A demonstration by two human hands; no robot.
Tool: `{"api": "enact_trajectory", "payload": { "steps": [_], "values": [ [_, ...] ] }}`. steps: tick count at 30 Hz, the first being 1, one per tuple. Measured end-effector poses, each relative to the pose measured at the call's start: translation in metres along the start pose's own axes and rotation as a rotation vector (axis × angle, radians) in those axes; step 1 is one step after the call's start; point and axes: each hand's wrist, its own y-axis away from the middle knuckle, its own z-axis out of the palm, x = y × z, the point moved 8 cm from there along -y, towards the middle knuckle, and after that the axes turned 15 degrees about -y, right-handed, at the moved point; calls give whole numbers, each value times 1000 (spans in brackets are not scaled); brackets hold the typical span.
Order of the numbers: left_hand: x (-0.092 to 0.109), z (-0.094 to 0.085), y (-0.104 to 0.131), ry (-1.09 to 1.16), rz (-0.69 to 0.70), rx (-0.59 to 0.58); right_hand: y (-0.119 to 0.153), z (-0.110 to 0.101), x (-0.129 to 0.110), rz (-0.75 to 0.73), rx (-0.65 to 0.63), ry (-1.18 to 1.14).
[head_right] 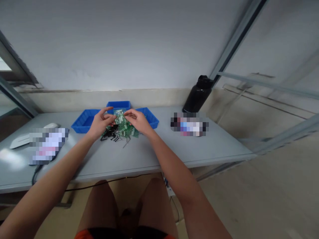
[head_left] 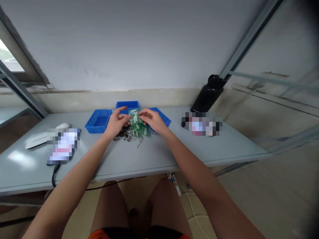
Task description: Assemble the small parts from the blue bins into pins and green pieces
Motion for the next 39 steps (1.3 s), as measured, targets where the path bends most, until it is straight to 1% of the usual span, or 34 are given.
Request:
{"api": "enact_trajectory", "payload": {
  "steps": [7,17,23,31,39],
  "values": [
    [-6,1,-1,-26,-10,-11,-1,-1,2,6,5,15],
    [-11,1,-4,5,-7,-2,0,-1,0,5,5,27],
    [-10,1,-4,-8,-10,-8,-2,-1,2,-1,-12,42],
    [-10,2,-4,-21,-1,-10,-1,-1,0,-12,-1,-3],
    [-11,2,-4,4,-12,-3,-2,-1,-1,-23,6,19]
  ]
}}
